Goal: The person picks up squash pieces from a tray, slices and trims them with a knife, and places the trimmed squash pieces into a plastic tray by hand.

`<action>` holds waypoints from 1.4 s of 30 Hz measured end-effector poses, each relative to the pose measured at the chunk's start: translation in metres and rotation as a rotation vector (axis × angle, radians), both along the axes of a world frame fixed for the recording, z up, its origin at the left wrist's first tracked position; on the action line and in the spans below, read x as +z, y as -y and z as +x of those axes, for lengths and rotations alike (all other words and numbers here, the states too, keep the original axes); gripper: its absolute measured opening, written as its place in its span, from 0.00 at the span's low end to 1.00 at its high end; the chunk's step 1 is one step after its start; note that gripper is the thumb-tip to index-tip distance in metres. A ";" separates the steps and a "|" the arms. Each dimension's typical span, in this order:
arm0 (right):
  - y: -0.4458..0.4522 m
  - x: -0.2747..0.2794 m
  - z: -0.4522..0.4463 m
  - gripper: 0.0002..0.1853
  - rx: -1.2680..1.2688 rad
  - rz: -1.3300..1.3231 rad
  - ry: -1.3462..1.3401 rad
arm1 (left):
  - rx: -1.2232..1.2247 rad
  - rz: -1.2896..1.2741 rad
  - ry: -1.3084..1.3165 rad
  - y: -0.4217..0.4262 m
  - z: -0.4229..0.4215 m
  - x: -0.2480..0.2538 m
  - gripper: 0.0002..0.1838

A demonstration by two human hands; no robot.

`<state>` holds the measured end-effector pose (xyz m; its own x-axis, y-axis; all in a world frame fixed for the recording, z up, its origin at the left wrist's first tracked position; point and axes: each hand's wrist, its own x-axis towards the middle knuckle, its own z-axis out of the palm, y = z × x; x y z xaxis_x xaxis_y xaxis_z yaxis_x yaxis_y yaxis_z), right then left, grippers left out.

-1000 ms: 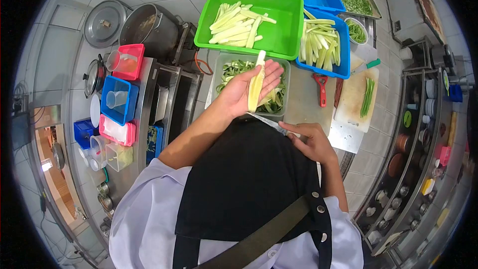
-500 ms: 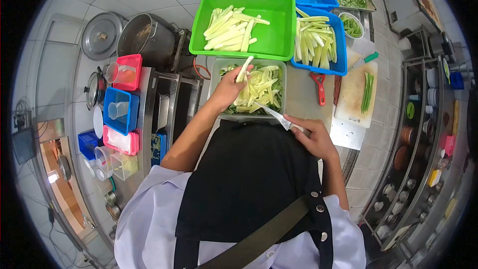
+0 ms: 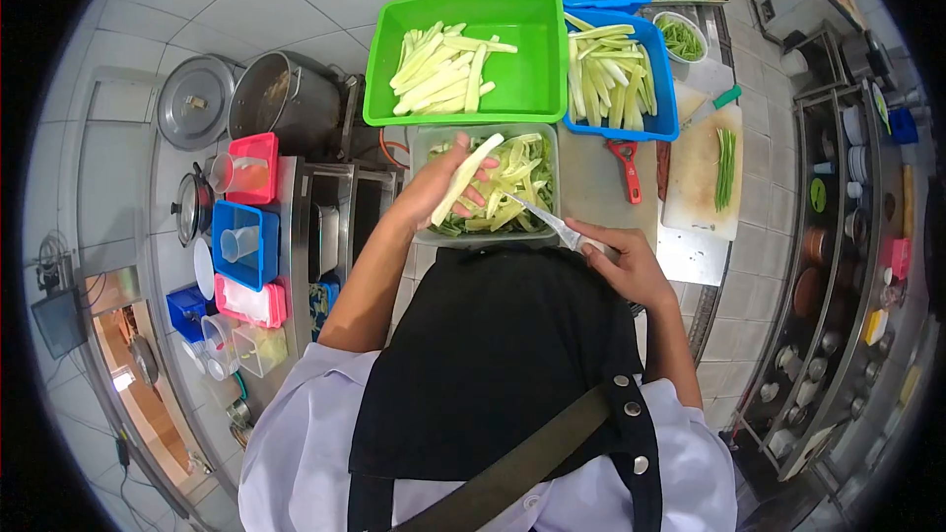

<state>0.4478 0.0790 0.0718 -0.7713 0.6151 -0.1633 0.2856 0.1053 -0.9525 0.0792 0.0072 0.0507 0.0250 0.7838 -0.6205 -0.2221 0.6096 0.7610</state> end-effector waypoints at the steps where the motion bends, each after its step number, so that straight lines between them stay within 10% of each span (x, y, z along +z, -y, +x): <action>1: 0.001 0.000 0.001 0.25 0.003 -0.012 0.022 | -0.027 -0.035 -0.165 0.000 0.006 0.001 0.31; 12: 0.006 -0.002 0.011 0.25 -0.032 -0.061 0.047 | -0.272 -0.079 -0.556 -0.005 0.005 0.007 0.26; 26: 0.000 0.008 0.010 0.26 0.000 -0.086 0.119 | 0.343 -0.031 0.494 0.008 -0.007 -0.027 0.23; 33: 0.004 0.003 0.018 0.27 -0.011 -0.066 0.061 | 0.529 0.041 0.358 -0.018 -0.042 -0.012 0.20; 40: 0.014 0.001 0.024 0.27 -0.056 -0.039 0.024 | 0.503 0.306 -0.492 -0.111 -0.119 -0.007 0.12; 42: 0.018 0.000 0.029 0.28 -0.083 0.004 -0.007 | 0.266 0.814 -1.391 -0.139 -0.148 -0.022 0.11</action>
<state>0.4766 0.0608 0.0713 -0.7185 0.6778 -0.1559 0.2873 0.0851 -0.9541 -0.0693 0.1464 0.0282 -0.3498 0.7873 0.5077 0.8436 0.0291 0.5362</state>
